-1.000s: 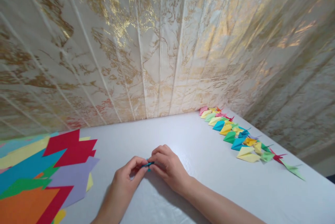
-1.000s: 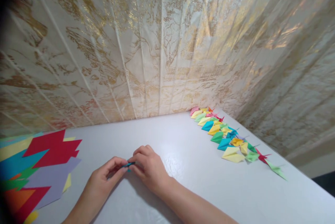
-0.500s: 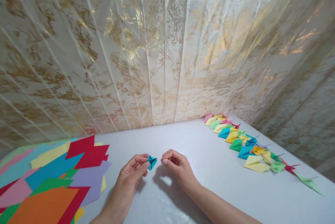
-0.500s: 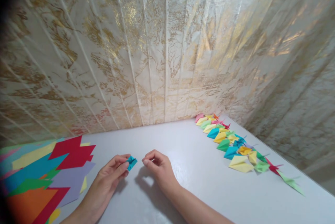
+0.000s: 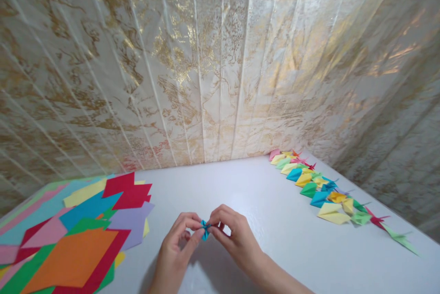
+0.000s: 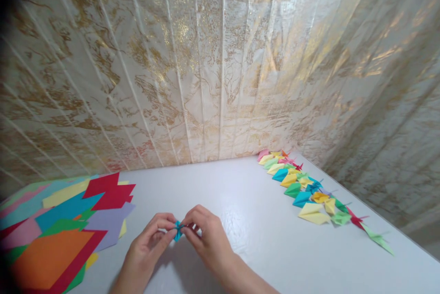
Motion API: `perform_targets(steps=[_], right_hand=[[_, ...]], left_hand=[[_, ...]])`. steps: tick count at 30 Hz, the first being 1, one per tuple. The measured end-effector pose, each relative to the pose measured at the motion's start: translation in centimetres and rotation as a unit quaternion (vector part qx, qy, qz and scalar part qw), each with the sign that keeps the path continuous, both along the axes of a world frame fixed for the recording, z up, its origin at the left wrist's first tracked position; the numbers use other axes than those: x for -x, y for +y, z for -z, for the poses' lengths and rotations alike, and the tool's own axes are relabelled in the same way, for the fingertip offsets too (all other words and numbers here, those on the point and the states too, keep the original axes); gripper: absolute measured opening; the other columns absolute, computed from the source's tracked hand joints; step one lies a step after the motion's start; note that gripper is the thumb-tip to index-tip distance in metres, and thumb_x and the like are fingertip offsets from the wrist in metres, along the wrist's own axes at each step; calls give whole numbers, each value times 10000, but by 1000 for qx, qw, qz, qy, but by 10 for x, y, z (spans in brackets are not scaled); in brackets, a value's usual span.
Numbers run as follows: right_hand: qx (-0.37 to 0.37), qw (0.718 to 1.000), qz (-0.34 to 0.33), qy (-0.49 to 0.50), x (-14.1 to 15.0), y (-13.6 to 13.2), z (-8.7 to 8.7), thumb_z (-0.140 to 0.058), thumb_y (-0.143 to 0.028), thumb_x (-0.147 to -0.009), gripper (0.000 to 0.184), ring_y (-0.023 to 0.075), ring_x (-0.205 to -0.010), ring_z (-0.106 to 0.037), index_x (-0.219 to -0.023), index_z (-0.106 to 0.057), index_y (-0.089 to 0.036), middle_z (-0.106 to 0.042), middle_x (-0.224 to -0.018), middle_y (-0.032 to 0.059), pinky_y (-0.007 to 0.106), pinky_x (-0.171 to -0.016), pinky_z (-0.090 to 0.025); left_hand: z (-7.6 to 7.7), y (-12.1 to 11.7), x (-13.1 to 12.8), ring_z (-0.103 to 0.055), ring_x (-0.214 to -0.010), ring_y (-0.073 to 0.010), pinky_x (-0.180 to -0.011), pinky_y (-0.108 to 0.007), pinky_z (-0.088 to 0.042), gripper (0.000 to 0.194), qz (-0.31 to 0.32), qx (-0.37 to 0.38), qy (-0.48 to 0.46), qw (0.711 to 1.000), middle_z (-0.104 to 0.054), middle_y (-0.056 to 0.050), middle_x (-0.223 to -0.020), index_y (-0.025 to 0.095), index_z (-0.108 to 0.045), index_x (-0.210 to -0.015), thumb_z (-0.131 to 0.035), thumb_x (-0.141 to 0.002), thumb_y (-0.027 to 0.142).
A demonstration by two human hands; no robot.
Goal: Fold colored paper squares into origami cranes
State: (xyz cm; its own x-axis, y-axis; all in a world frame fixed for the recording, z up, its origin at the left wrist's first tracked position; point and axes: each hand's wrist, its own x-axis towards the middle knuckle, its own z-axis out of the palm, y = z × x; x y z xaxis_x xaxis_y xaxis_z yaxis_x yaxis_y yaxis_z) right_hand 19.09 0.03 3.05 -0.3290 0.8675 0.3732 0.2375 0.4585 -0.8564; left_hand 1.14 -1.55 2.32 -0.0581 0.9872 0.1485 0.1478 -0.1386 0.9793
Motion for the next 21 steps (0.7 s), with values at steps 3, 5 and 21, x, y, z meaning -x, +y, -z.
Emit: perform_targets(steps=[3, 5, 21], right_hand=[[20, 1000, 5, 6, -1, -3, 7, -616, -209, -902, 118, 158, -740, -594, -821, -700, -190, -650, -812, 30, 266, -699, -454], [53, 998, 15, 40, 1, -4, 9, -634, -221, -878, 123, 155, -732, -588, -775, -692, -190, -652, -782, 21, 265, -699, -443], [157, 951, 81, 253, 13, -1, 32, -702, -413, -826, 242, 150, -651, -562, -782, -588, -203, -644, -773, 18, 286, -635, -464]], left_hand=[[-2, -7, 4, -618, -838, -211, -745, -274, -474, 215, 0, -26, 49, 998, -663, -36, -939, 243, -709, -697, -717, -789, 437], [-4, -11, 5, -621, -862, -216, -770, -277, -483, 243, 1, -20, 29, 999, -655, -38, -942, 234, -696, -685, -697, -813, 441], [9, -18, -6, -637, -743, -197, -708, -259, -520, 405, -25, 64, -67, 995, -657, 3, -741, 238, -685, -918, -666, -818, 630]])
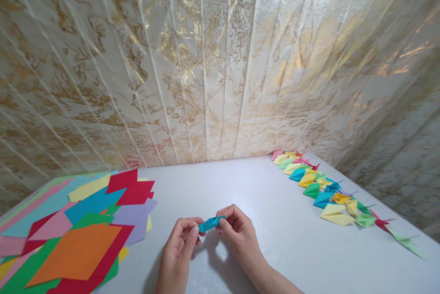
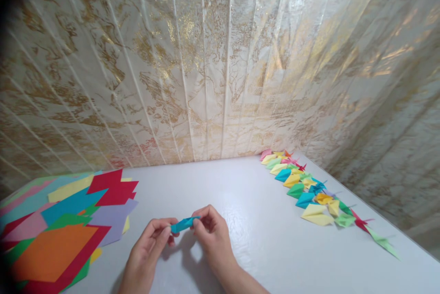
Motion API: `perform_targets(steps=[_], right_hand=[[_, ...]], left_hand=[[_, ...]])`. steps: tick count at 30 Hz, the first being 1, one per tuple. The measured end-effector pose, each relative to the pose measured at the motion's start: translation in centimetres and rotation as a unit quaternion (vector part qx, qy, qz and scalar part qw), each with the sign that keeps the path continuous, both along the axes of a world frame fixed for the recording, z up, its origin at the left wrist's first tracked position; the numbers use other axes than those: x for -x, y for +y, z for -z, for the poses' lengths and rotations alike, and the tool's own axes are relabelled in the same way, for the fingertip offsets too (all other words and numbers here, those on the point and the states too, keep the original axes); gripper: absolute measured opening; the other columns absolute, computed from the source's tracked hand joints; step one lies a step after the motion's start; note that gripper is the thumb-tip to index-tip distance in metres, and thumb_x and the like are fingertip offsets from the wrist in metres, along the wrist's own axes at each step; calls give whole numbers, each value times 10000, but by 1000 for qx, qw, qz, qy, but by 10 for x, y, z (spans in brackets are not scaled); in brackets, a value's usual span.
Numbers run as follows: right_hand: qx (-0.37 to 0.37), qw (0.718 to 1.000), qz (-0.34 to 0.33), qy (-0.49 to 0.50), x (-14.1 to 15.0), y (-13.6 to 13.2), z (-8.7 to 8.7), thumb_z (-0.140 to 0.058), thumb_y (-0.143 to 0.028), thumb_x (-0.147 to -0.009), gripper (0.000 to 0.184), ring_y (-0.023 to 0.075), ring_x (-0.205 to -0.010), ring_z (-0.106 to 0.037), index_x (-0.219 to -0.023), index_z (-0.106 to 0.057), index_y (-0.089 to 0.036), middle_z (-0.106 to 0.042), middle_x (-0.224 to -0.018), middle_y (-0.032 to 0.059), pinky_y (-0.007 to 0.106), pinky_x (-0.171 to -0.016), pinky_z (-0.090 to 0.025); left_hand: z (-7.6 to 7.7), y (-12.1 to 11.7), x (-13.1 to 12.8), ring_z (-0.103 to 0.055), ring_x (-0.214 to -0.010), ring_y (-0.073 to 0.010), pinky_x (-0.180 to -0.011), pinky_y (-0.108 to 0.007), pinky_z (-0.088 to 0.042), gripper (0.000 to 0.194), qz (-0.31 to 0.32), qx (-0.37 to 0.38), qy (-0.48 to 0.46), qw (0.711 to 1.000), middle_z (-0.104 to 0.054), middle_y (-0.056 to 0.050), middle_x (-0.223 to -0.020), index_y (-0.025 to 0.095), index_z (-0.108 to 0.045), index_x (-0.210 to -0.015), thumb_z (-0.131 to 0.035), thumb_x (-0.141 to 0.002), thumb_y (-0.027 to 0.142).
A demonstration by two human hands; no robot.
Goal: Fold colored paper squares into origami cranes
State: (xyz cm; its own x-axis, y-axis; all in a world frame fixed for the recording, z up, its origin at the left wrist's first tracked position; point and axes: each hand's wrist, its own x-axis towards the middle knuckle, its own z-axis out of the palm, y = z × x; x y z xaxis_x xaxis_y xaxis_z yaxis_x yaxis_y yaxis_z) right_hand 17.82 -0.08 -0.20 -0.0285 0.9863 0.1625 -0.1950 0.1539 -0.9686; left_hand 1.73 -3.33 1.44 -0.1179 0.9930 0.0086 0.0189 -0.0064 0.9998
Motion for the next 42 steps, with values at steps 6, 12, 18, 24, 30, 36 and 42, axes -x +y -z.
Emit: perform_targets(steps=[6, 12, 18, 24, 30, 36, 42], right_hand=[[-83, 992, -10, -94, -1, -9, -8, -634, -237, -836, 96, 155, -725, -583, -771, -572, -204, -649, -791, 13, 270, -699, -457], [-65, 994, -42, -78, 2, -12, -12, -627, -291, -866, 123, 156, -742, -568, -805, -574, -199, -623, -804, 12, 272, -714, -454], [-33, 987, -106, -120, -6, -6, -14, -700, -338, -842, 179, 150, -712, -548, -768, -654, -181, -608, -748, -2, 257, -688, -427], [-52, 986, -64, -143, -9, -3, -15, -667, -328, -864, 195, 140, -677, -546, -748, -685, -172, -624, -702, -4, 240, -659, -406], [-34, 986, -57, -155, -10, -1, -15, -669, -345, -847, 220, 145, -659, -539, -717, -701, -170, -616, -676, -1, 251, -653, -409], [-46, 981, -52, -178, -17, 6, -13, -671, -309, -828, 164, 151, -675, -543, -754, -733, -178, -618, -694, 0, 258, -665, -422], [-60, 972, -77, -212, -15, 5, -11, -659, -270, -845, 184, 176, -772, -616, -966, -770, -187, -664, -824, 33, 273, -719, -460]], left_hand=[[-6, -5, -7, -651, -842, -207, -730, -230, -496, 288, 47, -19, 54, 997, -699, -7, -864, 243, -706, -907, -726, -793, 507], [0, 0, 0, -525, -650, -149, -623, -203, -429, 317, 59, -37, 127, 989, -545, 39, -661, 209, -662, -676, -653, -849, 473], [3, 7, 4, -575, -644, -161, -614, -212, -428, 237, 54, -42, 147, 987, -630, 23, -641, 215, -745, -674, -693, -774, 423], [-8, 4, 4, -687, -753, -209, -715, -240, -498, 311, 95, 2, 146, 985, -758, -7, -743, 232, -796, -849, -578, -873, 453], [-11, 5, 6, -694, -799, -235, -763, -286, -514, 406, 136, 33, 124, 982, -769, -35, -784, 198, -795, -938, -519, -877, 490], [3, 9, 9, -672, -750, -206, -718, -291, -511, 489, 133, 57, 109, 983, -757, -37, -804, 164, -725, -1124, -525, -892, 545], [4, 10, 10, -671, -714, -213, -634, -280, -498, 482, 90, 46, 155, 983, -717, -39, -732, 149, -703, -1049, -468, -887, 537]])
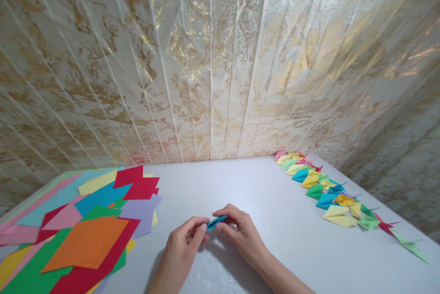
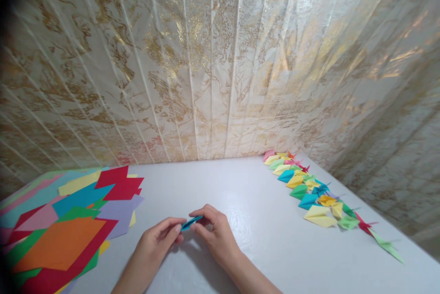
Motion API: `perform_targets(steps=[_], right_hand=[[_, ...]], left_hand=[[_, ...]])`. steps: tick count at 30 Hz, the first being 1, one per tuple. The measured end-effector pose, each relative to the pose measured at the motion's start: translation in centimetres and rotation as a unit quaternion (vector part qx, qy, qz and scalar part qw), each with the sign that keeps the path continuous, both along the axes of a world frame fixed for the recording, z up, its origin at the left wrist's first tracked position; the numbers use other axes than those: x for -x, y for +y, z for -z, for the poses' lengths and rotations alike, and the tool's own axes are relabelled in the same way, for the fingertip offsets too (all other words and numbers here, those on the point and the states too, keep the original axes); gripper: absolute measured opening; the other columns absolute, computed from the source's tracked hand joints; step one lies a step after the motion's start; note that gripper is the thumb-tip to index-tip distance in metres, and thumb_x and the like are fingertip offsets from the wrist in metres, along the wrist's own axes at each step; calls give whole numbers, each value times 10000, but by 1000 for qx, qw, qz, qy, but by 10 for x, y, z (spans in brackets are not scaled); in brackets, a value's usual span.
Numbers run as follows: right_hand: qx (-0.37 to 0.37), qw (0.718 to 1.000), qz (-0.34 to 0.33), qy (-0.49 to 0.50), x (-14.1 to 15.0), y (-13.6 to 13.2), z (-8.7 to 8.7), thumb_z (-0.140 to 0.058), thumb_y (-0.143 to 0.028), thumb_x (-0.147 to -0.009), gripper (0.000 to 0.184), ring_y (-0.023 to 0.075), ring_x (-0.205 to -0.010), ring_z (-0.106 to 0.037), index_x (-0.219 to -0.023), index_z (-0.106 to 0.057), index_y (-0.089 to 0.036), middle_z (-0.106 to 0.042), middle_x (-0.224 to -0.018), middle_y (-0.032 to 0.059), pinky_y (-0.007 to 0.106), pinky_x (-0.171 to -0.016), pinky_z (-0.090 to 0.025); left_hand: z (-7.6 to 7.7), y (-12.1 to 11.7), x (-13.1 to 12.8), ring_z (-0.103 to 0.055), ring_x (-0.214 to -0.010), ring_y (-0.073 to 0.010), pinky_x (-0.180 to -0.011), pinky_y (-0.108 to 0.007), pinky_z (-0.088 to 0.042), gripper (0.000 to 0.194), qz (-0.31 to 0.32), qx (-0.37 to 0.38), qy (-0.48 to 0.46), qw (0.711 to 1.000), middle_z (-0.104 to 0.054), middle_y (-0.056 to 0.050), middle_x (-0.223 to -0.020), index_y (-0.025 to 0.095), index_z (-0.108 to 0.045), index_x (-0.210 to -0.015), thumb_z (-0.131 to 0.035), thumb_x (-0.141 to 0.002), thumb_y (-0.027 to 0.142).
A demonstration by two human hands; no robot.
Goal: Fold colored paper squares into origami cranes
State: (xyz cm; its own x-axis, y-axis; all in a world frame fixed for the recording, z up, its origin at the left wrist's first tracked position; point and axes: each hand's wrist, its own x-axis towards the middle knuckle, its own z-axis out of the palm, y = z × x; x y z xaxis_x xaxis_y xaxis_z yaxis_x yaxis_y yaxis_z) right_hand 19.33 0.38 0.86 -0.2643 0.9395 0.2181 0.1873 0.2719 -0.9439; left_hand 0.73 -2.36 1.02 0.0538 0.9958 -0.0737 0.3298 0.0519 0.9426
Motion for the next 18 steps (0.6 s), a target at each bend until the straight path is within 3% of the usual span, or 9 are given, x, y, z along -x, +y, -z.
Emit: perform_targets(steps=[6, 11, 14, 18], right_hand=[[-9, 998, 23, -52, 4, -5, -1, -572, -324, -924, 272, 172, -742, -606, -1030, -779, -184, -686, -822, 53, 269, -686, -451], [0, 996, 34, -87, 10, -10, -1, -522, -177, -870, 344, 146, -680, -591, -1162, -702, -170, -685, -789, 21, 248, -676, -468], [-27, 991, 25, -128, 11, -13, -3, -494, -170, -893, 343, 146, -676, -601, -1192, -664, -175, -683, -786, 15, 251, -685, -477], [-96, 978, 10, -187, 12, -18, -8, -511, -195, -913, 332, 171, -745, -634, -1219, -636, -171, -709, -937, 72, 285, -739, -502]], left_hand=[[-10, -2, -3, -654, -667, -210, -666, -288, -485, 373, -7, -48, 91, 995, -693, -19, -712, 197, -695, -1021, -499, -860, 470], [-9, -6, -8, -630, -605, -192, -635, -267, -468, 333, -12, -133, 210, 969, -647, -6, -698, 211, -639, -1067, -415, -827, 271], [-10, -8, -9, -621, -574, -194, -595, -260, -431, 270, -2, -125, 255, 959, -628, -1, -683, 233, -579, -1001, -375, -826, 212], [-13, -9, -8, -672, -632, -201, -606, -249, -409, 157, 3, -97, 274, 957, -642, 10, -677, 266, -485, -937, -345, -893, 212]])
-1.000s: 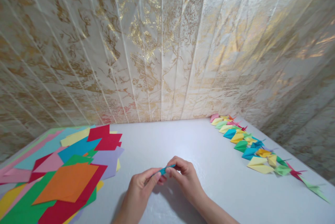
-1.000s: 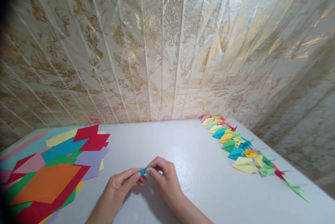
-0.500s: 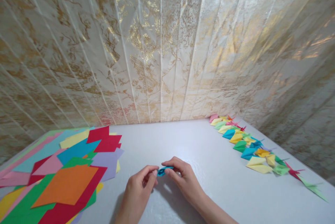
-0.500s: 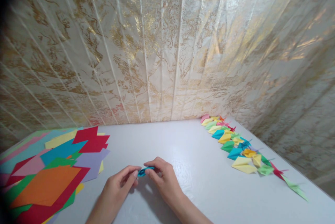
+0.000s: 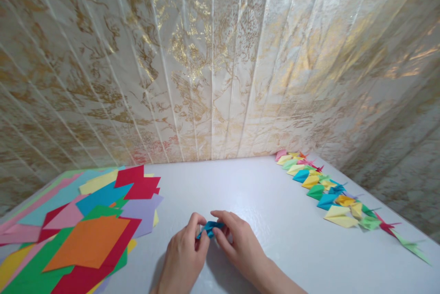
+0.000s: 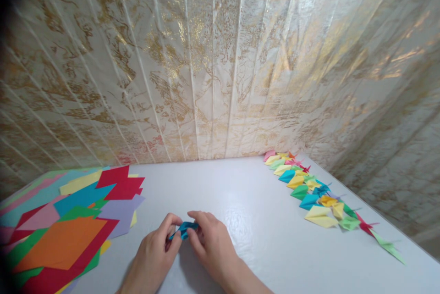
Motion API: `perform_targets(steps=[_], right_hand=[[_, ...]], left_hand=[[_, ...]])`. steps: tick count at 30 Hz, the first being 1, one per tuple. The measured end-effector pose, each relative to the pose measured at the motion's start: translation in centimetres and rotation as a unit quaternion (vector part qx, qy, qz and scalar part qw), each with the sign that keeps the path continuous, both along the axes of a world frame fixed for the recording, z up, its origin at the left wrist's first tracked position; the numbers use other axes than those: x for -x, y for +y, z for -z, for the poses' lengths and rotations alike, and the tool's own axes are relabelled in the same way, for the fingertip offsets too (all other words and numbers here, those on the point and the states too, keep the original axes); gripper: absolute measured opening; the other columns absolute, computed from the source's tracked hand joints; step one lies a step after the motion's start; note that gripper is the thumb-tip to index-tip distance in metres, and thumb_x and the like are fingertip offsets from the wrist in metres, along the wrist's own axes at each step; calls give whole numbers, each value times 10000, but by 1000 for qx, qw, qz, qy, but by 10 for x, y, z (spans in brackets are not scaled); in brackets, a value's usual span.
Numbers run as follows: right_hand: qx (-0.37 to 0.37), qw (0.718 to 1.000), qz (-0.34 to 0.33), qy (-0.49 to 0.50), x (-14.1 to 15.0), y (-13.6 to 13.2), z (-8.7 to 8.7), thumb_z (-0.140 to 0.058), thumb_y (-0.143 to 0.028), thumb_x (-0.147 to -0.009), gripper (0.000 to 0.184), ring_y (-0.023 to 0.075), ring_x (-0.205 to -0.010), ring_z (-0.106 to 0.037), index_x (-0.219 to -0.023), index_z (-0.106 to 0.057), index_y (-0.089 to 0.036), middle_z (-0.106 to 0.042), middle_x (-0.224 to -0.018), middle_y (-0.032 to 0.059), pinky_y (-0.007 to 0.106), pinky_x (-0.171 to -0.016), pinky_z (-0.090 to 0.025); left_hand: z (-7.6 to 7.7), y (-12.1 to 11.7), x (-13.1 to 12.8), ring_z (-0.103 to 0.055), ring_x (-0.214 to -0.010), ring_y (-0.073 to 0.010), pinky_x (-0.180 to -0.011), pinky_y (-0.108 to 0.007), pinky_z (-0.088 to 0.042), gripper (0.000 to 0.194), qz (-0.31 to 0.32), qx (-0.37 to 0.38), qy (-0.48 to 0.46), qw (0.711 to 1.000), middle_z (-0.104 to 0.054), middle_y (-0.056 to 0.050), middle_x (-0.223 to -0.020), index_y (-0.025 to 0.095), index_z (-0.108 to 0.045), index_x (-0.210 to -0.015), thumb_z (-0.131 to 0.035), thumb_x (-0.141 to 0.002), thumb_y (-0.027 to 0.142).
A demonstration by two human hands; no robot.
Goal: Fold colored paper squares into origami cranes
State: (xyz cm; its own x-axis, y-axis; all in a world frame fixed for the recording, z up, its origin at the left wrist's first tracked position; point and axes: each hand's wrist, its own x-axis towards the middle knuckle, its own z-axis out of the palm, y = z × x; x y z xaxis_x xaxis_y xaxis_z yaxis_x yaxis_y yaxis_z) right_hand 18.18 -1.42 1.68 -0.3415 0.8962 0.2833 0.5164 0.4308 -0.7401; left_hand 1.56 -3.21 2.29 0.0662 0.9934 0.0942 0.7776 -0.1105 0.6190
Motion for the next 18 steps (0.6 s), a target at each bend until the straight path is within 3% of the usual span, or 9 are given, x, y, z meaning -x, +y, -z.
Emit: perform_targets(steps=[5, 12, 18], right_hand=[[-7, 1000, 4, -20, 1, -1, -2, -496, -80, -815, 424, 164, -734, -628, -1207, -633, -165, -708, -964, 76, 274, -730, -505], [15, 998, 18, -56, -2, 5, 3, -452, -82, -820, 436, 154, -641, -568, -1218, -618, -148, -683, -797, 31, 255, -660, -453], [-26, 995, 28, -94, -3, 3, -1, -481, -78, -803, 439, 161, -653, -572, -1210, -621, -162, -649, -768, 22, 250, -658, -428]], left_hand=[[0, 1, -2, -652, -596, -202, -586, -247, -373, 121, -2, 8, 15, 1000, -616, 34, -643, 273, -459, -956, -379, -906, 196], [-1, -5, -9, -612, -580, -183, -581, -236, -373, 155, 19, 24, 10, 999, -606, 30, -688, 262, -467, -987, -420, -880, 161], [1, -6, -7, -594, -591, -172, -589, -225, -375, 226, 30, 25, -26, 999, -575, 51, -684, 268, -469, -1014, -437, -845, 121]])
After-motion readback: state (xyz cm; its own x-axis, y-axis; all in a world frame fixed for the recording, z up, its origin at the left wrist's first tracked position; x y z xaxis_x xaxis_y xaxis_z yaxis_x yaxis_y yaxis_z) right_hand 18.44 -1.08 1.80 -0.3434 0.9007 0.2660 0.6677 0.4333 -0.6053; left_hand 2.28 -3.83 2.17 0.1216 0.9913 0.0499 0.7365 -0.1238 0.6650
